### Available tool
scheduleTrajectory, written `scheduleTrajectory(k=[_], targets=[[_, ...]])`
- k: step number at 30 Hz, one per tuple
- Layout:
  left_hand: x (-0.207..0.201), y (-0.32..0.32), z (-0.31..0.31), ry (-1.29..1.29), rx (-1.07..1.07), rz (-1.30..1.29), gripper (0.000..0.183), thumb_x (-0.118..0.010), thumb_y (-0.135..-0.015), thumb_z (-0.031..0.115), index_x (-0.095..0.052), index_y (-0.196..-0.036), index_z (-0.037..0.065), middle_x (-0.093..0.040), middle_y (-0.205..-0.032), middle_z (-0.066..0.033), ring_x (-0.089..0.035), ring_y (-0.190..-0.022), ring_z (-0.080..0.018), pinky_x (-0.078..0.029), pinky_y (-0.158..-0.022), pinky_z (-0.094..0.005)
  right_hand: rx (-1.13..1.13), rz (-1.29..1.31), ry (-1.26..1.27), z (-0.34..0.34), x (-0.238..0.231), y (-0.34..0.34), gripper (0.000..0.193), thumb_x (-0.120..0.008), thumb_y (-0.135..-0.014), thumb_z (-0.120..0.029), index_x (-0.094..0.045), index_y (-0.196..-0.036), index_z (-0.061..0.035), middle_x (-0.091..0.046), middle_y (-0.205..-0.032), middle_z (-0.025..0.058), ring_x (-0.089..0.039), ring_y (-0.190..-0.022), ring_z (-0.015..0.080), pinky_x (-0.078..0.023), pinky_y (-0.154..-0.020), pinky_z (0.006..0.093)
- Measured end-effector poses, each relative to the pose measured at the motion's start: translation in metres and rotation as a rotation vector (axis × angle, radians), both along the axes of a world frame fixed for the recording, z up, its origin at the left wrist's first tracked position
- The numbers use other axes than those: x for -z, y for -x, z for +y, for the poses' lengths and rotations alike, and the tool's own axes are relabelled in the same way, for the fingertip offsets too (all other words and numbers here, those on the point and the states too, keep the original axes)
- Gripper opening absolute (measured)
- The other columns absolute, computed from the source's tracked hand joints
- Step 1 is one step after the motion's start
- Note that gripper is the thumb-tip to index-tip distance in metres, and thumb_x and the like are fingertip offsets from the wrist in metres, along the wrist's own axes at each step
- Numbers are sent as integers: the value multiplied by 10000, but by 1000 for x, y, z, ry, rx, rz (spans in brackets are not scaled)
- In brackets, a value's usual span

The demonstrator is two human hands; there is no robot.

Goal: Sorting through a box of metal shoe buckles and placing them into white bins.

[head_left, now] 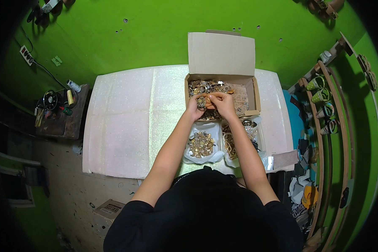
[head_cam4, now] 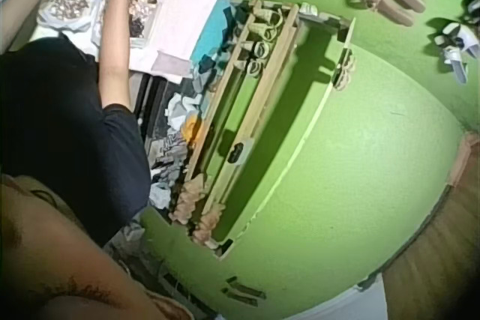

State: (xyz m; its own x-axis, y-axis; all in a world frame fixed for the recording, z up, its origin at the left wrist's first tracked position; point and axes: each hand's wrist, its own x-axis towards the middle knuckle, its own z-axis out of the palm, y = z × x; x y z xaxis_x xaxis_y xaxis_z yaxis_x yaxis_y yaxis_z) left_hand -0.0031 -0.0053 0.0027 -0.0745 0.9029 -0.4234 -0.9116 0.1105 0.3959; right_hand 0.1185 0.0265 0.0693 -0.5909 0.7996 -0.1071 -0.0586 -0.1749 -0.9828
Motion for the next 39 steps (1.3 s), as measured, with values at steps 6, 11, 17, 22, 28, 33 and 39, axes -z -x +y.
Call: scheduleTrajectory(k=[6, 11, 17, 22, 28, 33, 39], targets=[[-1, -2, 2, 22, -27, -31, 218, -367, -809, 186, -500, -876, 27, -556, -835, -131, -563, -738, -246, -490, -668, -346, -12, -46, -162, -5, -8, -4, 189, -604, -719, -8, -555, -884, 68, -602, -778, 104, -588, -646, 139, -501, -563, 222], [-6, -5, 1, 15, -5, -27, 218, -363, -811, 185, -502, -871, 28, -558, -824, -135, -565, -729, -247, -491, -665, -346, 2, -18, -36, 0, -4, -4, 171, -596, -725, -11, -566, -878, 60, -604, -782, 95, -587, -649, 137, -499, -566, 219], [15, 6, 3, -57, 16, 28, 291, -328, -832, 222, -467, -967, 5, -540, -901, -143, -558, -798, -238, -479, -724, -351, 30, -58, -9, -1, 4, -1, 156, -589, -714, 18, -575, -863, 60, -603, -792, 99, -587, -649, 142, -500, -572, 222], [-2, -4, 1, 19, -10, -16, 208, -398, -797, 188, -510, -879, 33, -547, -830, -117, -552, -752, -230, -483, -674, -338, -17, -17, -148, -7, -6, -6, 240, -606, -669, 70, -560, -905, 73, -601, -815, 110, -592, -691, 150, -499, -580, 223], [-1, -1, 0, 61, -3, 19, 234, -402, -795, 207, -502, -920, 36, -528, -902, -123, -541, -794, -229, -473, -712, -341, -34, -86, 14, -5, -11, -3, 316, -561, -683, 105, -510, -995, 95, -583, -901, 148, -594, -787, 182, -490, -691, 233], [-1, -3, 2, 89, -26, 15, 252, -384, -804, 206, -486, -959, 36, -519, -927, -119, -529, -824, -220, -456, -745, -331, -68, -60, -44, -4, -7, -7, 340, -526, -693, 127, -487, -1030, 100, -570, -940, 163, -593, -804, 196, -482, -718, 240], [7, 0, 4, 18, -15, 18, 249, -378, -807, 201, -498, -949, 36, -516, -941, -119, -523, -839, -213, -456, -735, -323, -89, -63, -97, -6, -9, -6, 345, -522, -688, 129, -481, -1031, 107, -571, -936, 164, -591, -816, 202, -483, -719, 247]])
